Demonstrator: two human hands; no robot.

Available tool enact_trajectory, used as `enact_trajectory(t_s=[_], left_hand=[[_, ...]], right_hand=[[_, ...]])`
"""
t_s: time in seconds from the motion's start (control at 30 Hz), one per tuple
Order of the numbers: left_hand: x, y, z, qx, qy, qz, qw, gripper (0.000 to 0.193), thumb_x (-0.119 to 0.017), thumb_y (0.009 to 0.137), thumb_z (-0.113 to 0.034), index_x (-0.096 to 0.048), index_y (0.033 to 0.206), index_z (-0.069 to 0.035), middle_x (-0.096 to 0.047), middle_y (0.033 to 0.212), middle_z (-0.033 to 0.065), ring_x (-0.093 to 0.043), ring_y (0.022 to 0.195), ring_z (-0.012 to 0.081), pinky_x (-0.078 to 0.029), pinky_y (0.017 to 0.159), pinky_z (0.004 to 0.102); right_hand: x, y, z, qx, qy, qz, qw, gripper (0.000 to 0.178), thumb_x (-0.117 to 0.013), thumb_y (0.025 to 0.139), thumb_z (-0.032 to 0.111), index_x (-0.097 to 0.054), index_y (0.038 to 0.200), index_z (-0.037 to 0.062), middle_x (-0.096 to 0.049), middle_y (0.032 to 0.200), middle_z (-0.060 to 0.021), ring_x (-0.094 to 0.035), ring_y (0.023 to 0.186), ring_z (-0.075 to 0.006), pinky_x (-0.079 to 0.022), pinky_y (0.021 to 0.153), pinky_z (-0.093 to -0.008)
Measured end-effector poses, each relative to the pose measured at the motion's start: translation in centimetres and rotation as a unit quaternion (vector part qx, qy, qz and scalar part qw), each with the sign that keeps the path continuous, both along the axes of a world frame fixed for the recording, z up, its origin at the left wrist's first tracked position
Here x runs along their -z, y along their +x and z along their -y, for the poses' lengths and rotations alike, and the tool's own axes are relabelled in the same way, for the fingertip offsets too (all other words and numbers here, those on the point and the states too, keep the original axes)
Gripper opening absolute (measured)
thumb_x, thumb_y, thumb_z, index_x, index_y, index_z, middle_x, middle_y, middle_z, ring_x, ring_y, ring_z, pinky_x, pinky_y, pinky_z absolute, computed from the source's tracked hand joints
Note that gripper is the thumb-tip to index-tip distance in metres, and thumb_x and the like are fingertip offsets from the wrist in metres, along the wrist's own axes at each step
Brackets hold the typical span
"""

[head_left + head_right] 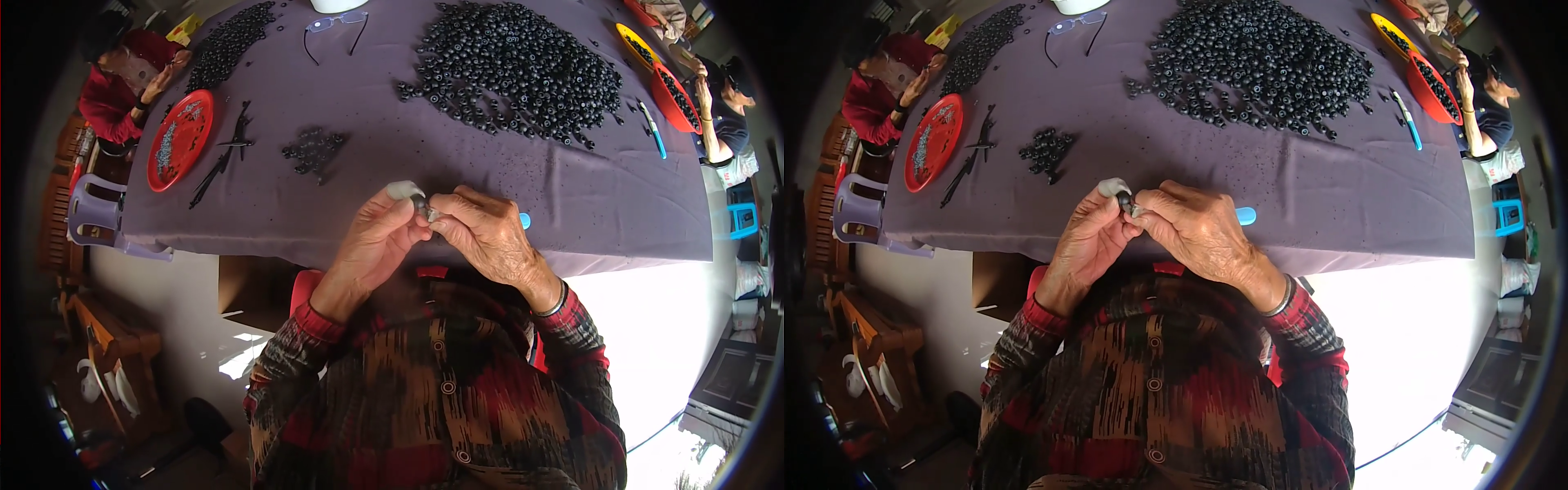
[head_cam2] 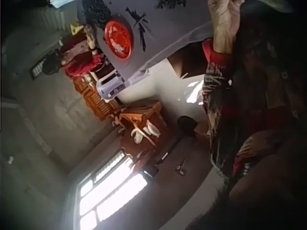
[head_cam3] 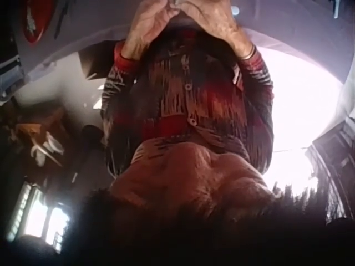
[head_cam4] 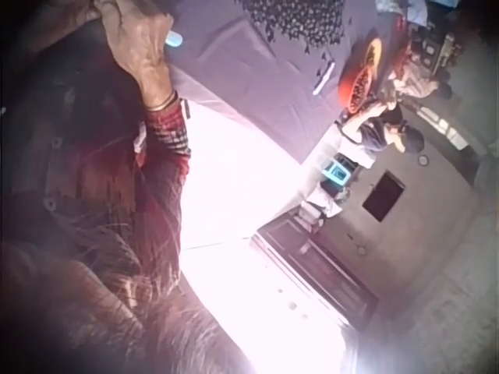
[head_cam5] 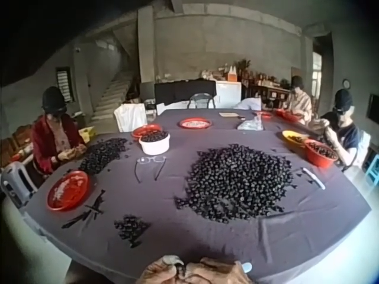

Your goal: The person repeatedly picks up small black components from the table, scrapes each piece using a handheld tool while holding it by hand, and sets the pieces on the table.

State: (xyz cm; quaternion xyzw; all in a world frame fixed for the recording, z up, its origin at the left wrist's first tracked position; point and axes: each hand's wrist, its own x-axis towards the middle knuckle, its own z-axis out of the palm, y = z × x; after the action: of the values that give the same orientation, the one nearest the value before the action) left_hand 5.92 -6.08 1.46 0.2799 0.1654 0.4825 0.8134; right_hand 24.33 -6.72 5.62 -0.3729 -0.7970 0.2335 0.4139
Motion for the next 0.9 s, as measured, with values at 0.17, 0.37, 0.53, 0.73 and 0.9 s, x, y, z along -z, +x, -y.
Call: enact_trajectory(t_s=[0.17, 0.37, 0.53, 0.73, 0.9], left_hand=[[0.21, 0.25, 0.09, 0.000, -0.022, 0.018, 1.000, 0.015, -0.056, 0.094, -0.014, -0.060, 0.106, -0.006, -0.062, 0.091, 0.0034, -0.059, 0.082, 0.0111, -0.052, 0.073, 0.0278], [0.21, 0.29, 0.26, -0.005, -0.043, 0.028, 0.999, 0.017, -0.056, 0.094, -0.014, -0.059, 0.108, -0.006, -0.062, 0.092, 0.0036, -0.060, 0.083, 0.0113, -0.053, 0.074, 0.0284], [0.49, 0.32, 0.35, -0.004, -0.048, 0.036, 0.998, 0.018, -0.056, 0.094, -0.014, -0.059, 0.110, -0.006, -0.063, 0.094, 0.0038, -0.060, 0.084, 0.0114, -0.053, 0.074, 0.0282], [0.84, 0.50, 0.26, -0.003, -0.051, 0.039, 0.998, 0.017, -0.056, 0.094, -0.014, -0.058, 0.109, -0.006, -0.063, 0.093, 0.0029, -0.060, 0.083, 0.0104, -0.053, 0.074, 0.0275], [0.81, 0.54, 0.34, -0.001, -0.059, 0.051, 0.997, 0.016, -0.056, 0.094, -0.014, -0.058, 0.107, -0.006, -0.062, 0.091, 0.0020, -0.059, 0.082, 0.0102, -0.053, 0.075, 0.0283]], right_hand=[[0.05, -0.07, -0.05, 0.000, -0.008, -0.025, 1.000, 0.012, -0.065, 0.085, 0.011, -0.063, 0.094, 0.0042, -0.064, 0.079, -0.0095, -0.062, 0.066, -0.0288, -0.051, 0.056, -0.0355], [0.11, -0.01, -0.04, 0.001, -0.007, -0.019, 1.000, 0.011, -0.064, 0.086, 0.012, -0.063, 0.094, 0.0048, -0.064, 0.080, -0.0084, -0.062, 0.067, -0.0284, -0.051, 0.057, -0.0359], [0.19, -0.06, -0.07, 0.008, 0.007, 0.002, 1.000, 0.011, -0.063, 0.086, 0.014, -0.064, 0.094, 0.0058, -0.062, 0.078, -0.0082, -0.062, 0.066, -0.0289, -0.050, 0.055, -0.0363], [0.25, 0.08, -0.03, 0.003, 0.000, 0.004, 1.000, 0.012, -0.063, 0.087, 0.014, -0.063, 0.095, 0.0053, -0.062, 0.079, -0.0087, -0.062, 0.066, -0.0295, -0.050, 0.055, -0.0364], [0.32, -0.16, -0.02, 0.001, -0.005, -0.021, 1.000, 0.013, -0.062, 0.088, 0.014, -0.063, 0.097, 0.0044, -0.063, 0.080, -0.0092, -0.063, 0.067, -0.0301, -0.051, 0.056, -0.0363]])
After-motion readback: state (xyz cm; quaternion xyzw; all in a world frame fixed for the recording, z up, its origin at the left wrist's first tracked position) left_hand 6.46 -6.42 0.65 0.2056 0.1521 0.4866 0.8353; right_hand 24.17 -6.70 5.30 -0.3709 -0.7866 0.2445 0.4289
